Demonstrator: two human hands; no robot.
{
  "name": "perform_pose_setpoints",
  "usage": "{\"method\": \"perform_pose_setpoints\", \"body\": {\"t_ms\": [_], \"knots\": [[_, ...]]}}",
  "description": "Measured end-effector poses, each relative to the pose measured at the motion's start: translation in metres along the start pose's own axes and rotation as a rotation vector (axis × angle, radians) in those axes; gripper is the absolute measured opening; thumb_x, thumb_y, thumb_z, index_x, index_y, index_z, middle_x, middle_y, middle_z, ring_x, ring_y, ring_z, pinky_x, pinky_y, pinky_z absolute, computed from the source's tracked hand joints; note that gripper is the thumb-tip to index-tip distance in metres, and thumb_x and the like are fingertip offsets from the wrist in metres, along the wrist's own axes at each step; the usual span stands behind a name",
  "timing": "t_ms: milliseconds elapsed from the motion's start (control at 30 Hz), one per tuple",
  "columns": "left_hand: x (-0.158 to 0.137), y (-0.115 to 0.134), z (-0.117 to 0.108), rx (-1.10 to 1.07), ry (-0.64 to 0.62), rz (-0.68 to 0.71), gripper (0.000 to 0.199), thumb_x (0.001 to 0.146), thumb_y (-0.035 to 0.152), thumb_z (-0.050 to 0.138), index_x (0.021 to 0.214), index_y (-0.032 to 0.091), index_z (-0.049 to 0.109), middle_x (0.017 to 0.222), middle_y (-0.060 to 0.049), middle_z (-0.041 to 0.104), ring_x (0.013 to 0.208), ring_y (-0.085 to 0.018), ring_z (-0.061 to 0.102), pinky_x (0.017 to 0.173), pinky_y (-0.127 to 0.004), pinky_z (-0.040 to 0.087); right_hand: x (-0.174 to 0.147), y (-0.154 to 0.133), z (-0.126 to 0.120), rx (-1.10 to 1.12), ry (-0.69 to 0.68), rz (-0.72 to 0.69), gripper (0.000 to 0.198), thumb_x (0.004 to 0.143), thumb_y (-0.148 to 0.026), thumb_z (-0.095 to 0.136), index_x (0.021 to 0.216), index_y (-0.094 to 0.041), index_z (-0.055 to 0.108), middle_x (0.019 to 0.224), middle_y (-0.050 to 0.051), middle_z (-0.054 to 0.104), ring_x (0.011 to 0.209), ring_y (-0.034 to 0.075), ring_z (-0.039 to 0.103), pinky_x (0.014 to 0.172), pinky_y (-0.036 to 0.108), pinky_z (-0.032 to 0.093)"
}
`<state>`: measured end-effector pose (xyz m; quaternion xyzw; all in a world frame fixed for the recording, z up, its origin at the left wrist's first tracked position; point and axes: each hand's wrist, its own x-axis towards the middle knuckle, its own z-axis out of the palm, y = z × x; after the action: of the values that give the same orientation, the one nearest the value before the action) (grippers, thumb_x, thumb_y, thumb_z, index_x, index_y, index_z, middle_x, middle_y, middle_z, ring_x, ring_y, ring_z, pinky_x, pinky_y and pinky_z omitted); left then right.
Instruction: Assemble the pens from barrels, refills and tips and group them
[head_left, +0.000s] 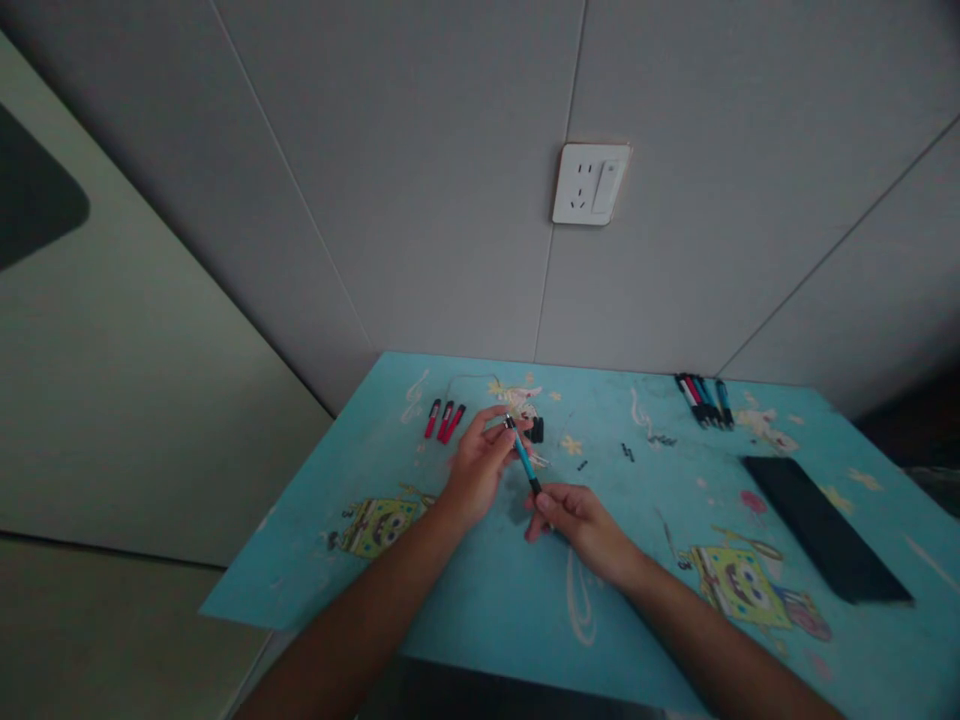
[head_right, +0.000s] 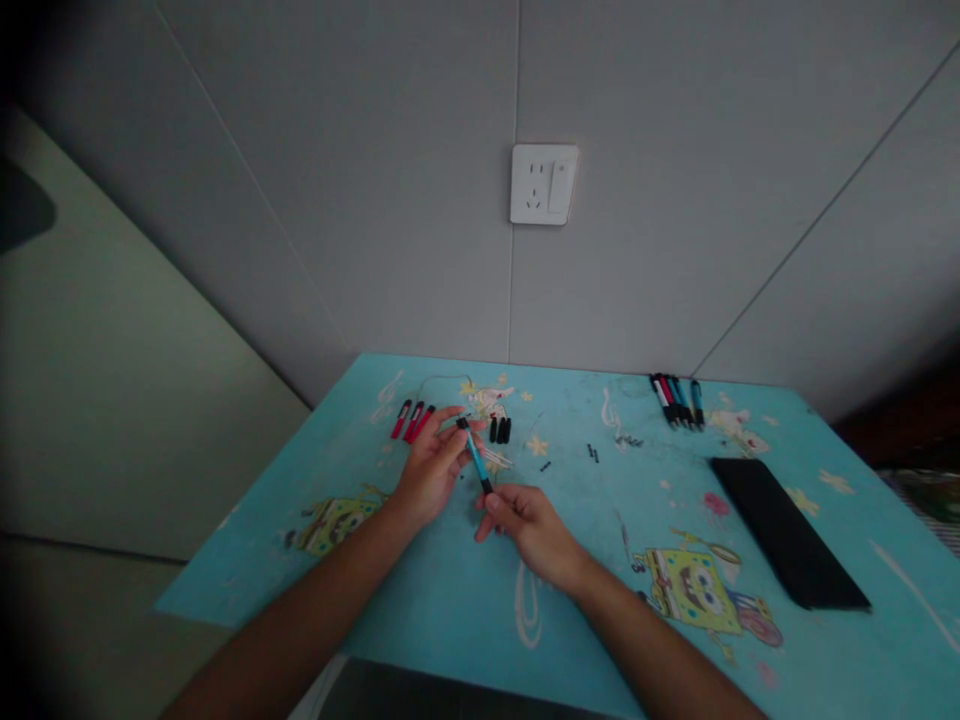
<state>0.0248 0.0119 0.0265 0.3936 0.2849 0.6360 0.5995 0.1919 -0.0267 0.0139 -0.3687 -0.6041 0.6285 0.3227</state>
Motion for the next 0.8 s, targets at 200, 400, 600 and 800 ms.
{"method": "perform_pose_setpoints", "body": {"t_ms": [200,400,600,800], "knots": [[-0.004,0.004,0.002,-0.061,-0.074,-0.036,0.040,0.085,0.034,0.065,0.121,0.026,0.047,0.112,-0.008,0.067,0.080,-0.014,0.065,0.075,-0.031,0.053,-0.004,-0.002,0.002,0.330,-0.243,0.093,0.043,0.093,-0.054,0.044,0.093,-0.015,0.061,0.066,0.005,0.068,0.066,0.020,0.066,0.071,0.034,0.048],[0.000,0.003,-0.002,-0.027,0.034,0.016,0.044,0.086,0.036,0.064,0.125,0.027,0.046,0.112,-0.007,0.067,0.086,-0.015,0.067,0.081,-0.033,0.053,-0.001,-0.004,-0.006,-0.134,0.077,-0.071,0.040,0.088,-0.049,0.058,0.113,-0.018,0.060,0.079,0.003,0.069,0.067,0.016,0.061,0.065,0.028,0.045],[-0.002,-0.001,-0.004,-0.081,-0.017,0.014,0.039,0.086,0.034,0.065,0.121,0.023,0.051,0.117,-0.009,0.065,0.094,-0.018,0.068,0.092,-0.039,0.051,-0.005,-0.011,-0.016,-0.342,0.148,-0.129,0.039,0.094,-0.048,0.046,0.086,-0.018,0.068,0.074,0.004,0.068,0.070,0.017,0.059,0.070,0.029,0.043],[-0.002,0.002,-0.005,-0.067,-0.030,0.010,0.036,0.087,0.036,0.063,0.119,0.025,0.049,0.119,-0.008,0.065,0.097,-0.020,0.068,0.091,-0.042,0.052,-0.003,-0.013,-0.022,-0.081,0.069,-0.018,0.050,0.092,-0.058,0.043,0.100,-0.014,0.067,0.059,0.002,0.063,0.055,0.015,0.055,0.060,0.027,0.042]]}}
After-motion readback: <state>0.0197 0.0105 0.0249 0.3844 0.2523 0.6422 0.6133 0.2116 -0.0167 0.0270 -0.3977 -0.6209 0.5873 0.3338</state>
